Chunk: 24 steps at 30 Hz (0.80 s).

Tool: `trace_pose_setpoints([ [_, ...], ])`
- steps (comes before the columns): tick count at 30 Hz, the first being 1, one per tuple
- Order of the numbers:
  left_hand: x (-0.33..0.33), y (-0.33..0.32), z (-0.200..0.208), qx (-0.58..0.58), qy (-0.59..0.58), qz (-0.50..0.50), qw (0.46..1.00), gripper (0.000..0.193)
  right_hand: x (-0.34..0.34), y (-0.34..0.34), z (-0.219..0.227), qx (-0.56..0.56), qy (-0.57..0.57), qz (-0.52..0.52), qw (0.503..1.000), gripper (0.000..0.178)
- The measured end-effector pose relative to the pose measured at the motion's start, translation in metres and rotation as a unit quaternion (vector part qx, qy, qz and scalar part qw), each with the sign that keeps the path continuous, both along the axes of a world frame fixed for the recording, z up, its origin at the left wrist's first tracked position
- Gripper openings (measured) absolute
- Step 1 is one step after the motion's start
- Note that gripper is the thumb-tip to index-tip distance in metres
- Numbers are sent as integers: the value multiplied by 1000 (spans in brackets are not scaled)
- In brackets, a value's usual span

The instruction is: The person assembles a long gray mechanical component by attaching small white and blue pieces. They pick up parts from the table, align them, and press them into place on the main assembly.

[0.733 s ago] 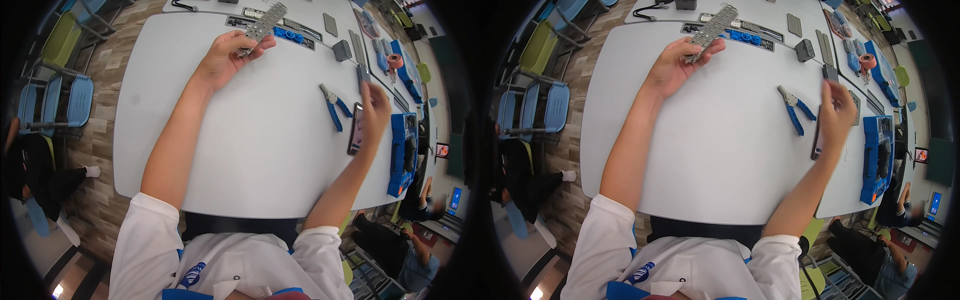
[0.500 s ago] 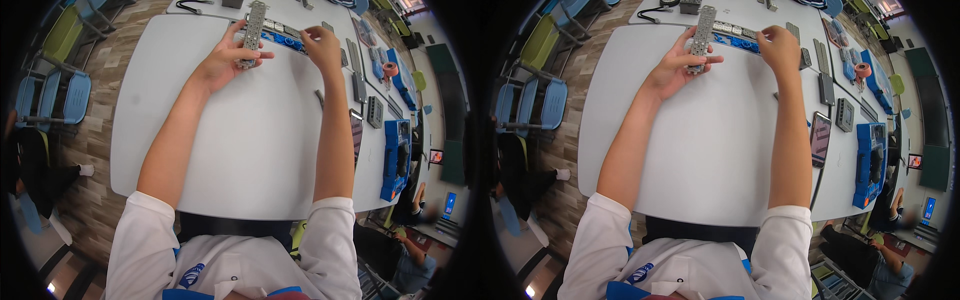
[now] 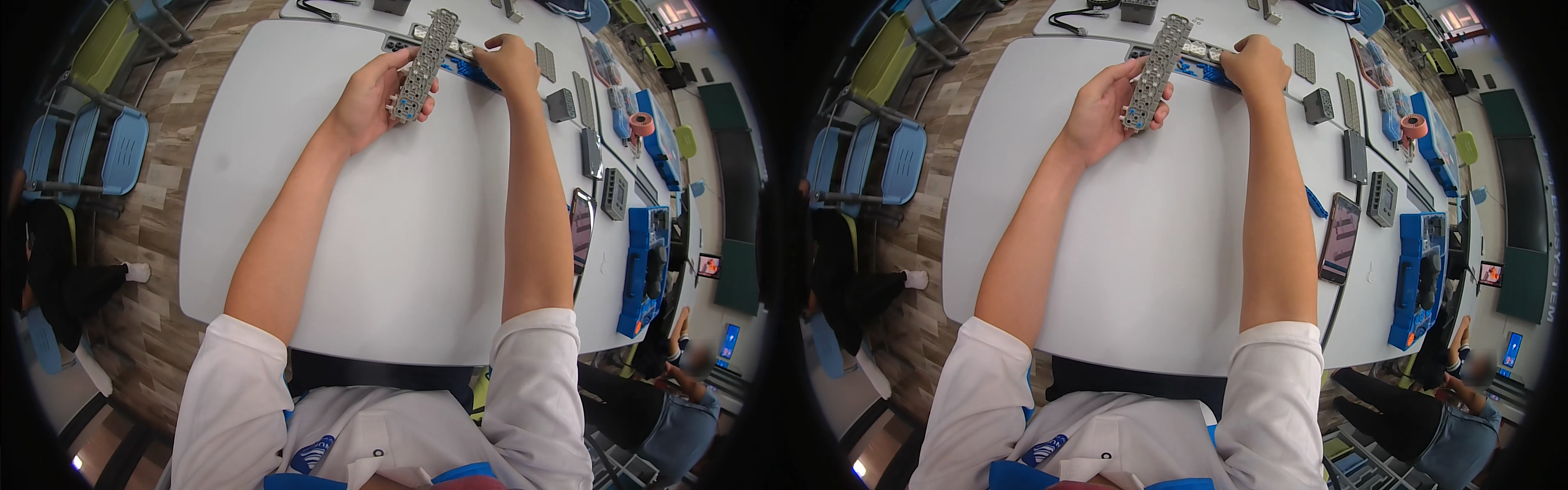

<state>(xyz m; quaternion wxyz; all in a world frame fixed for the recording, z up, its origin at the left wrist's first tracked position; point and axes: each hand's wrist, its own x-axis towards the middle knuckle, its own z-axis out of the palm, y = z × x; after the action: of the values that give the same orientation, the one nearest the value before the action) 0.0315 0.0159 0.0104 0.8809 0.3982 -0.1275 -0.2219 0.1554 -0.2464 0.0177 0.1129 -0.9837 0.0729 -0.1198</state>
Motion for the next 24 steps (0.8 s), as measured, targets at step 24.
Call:
trace_pose_setpoints([
  [24, 2, -4, -4, 37, -13, 12, 999, 29, -228, 50, 23, 199, -64, 238, 948, 17],
])
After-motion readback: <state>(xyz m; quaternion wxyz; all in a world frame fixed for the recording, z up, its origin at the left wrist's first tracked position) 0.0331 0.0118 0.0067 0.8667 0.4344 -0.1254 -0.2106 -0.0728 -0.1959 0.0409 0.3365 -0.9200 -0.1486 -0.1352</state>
